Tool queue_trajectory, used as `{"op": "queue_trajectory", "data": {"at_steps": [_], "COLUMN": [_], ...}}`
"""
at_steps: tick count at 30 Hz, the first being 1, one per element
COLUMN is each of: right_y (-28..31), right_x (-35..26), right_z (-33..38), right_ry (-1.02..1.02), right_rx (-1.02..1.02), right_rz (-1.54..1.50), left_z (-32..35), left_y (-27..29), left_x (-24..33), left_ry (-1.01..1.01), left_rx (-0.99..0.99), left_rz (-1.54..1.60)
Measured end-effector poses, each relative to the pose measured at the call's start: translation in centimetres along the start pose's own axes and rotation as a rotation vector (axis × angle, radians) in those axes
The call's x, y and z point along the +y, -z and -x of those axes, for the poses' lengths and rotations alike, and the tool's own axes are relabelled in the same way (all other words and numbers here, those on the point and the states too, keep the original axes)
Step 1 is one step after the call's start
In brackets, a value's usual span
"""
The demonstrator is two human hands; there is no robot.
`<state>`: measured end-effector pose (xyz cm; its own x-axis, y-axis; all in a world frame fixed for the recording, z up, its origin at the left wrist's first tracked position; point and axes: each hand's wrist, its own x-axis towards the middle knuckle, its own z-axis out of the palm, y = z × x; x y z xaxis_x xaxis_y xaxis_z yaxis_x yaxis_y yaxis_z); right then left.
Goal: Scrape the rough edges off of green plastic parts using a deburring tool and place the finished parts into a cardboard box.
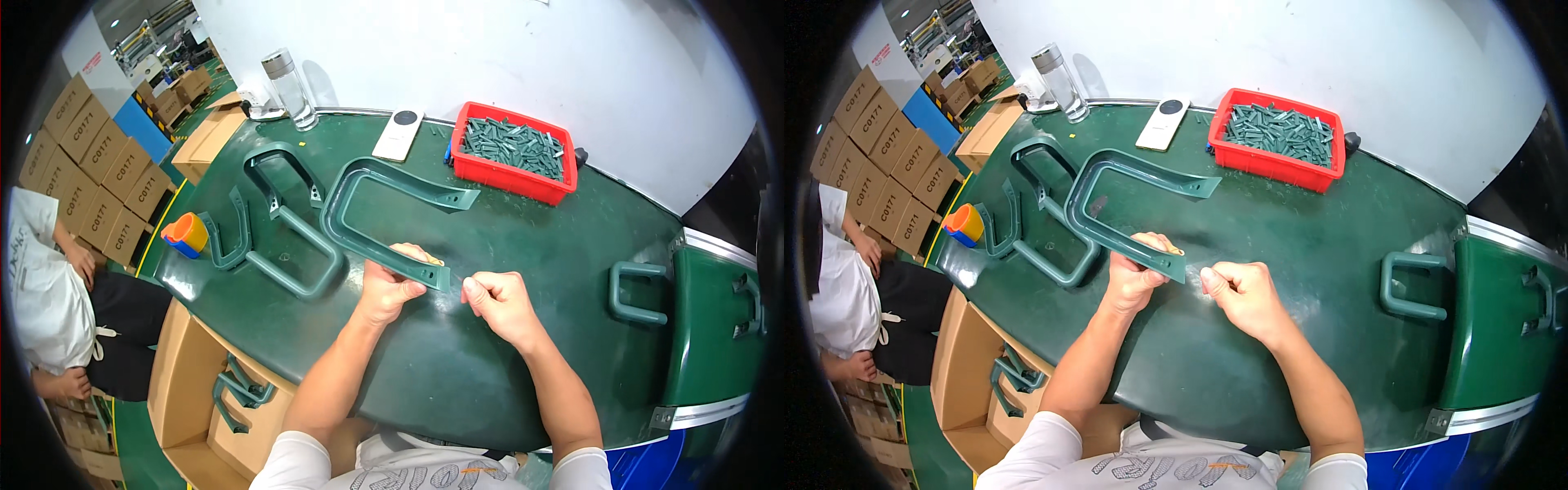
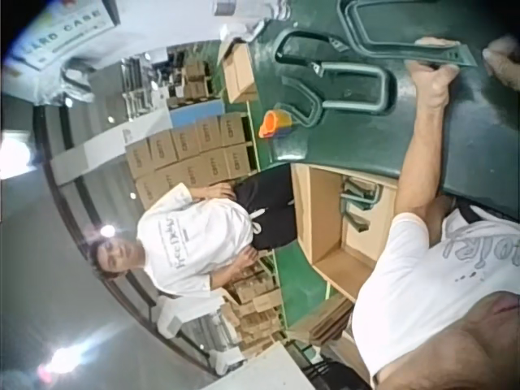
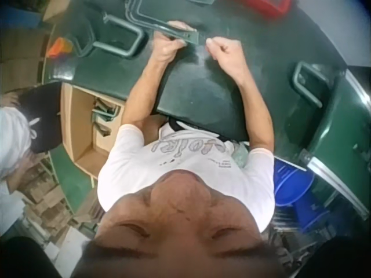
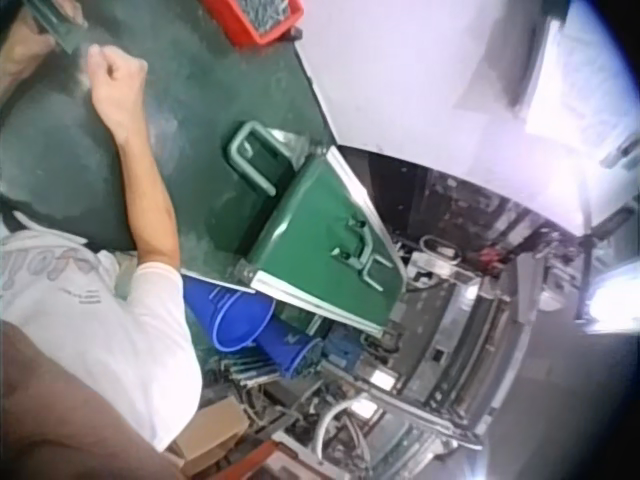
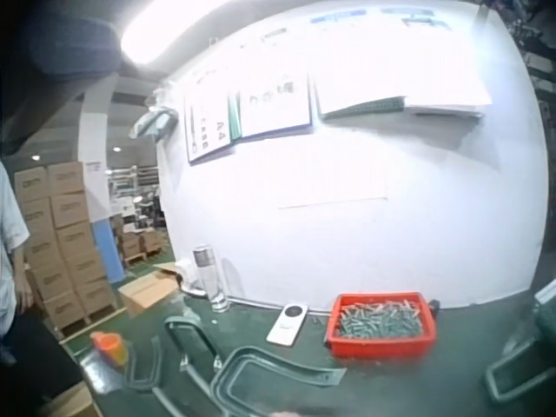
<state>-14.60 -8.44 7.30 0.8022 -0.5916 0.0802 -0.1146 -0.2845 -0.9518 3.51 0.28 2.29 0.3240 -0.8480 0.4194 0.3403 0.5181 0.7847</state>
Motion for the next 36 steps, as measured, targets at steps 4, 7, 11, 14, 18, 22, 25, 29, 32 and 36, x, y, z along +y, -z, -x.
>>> {"op": "queue_trajectory", "data": {"at_steps": [4,7,11,14,18,22,25,29,32,36], "right_y": [-0.4,-0.6,-0.5,-0.4,-1.1,-3.9,-2.5,-2.6,-2.7,-1.1], "right_x": [0.1,0.0,0.2,0.4,0.2,0.2,0.3,1.1,1.3,2.4], "right_z": [-0.1,0.1,0.4,0.5,0.4,0.8,0.4,0.6,0.5,0.4], "right_ry": [0.008,0.031,0.049,0.050,0.178,0.270,0.284,0.247,0.218,0.176], "right_rx": [-0.023,-0.045,-0.072,-0.068,-0.227,-0.267,-0.072,-0.051,-0.050,0.090], "right_rz": [0.009,-0.012,-0.011,-0.035,0.186,0.251,0.219,0.187,0.168,0.061], "left_z": [-0.1,0.0,0.0,-0.2,0.1,0.3,-0.2,0.1,0.4,0.5], "left_y": [-0.2,-0.1,0.0,-0.4,-0.2,0.5,0.1,0.6,0.7,0.8], "left_x": [0.1,0.1,-0.1,-0.3,-0.6,-0.4,-0.2,-0.9,-0.4,-1.1], "left_ry": [-0.019,-0.008,0.008,-0.018,0.024,0.040,0.103,0.080,0.075,0.133], "left_rx": [-0.021,-0.009,0.006,0.011,0.139,0.264,0.216,0.160,0.164,0.119], "left_rz": [-0.008,-0.013,-0.003,0.007,0.005,-0.122,-0.137,-0.068,-0.083,-0.082]}}
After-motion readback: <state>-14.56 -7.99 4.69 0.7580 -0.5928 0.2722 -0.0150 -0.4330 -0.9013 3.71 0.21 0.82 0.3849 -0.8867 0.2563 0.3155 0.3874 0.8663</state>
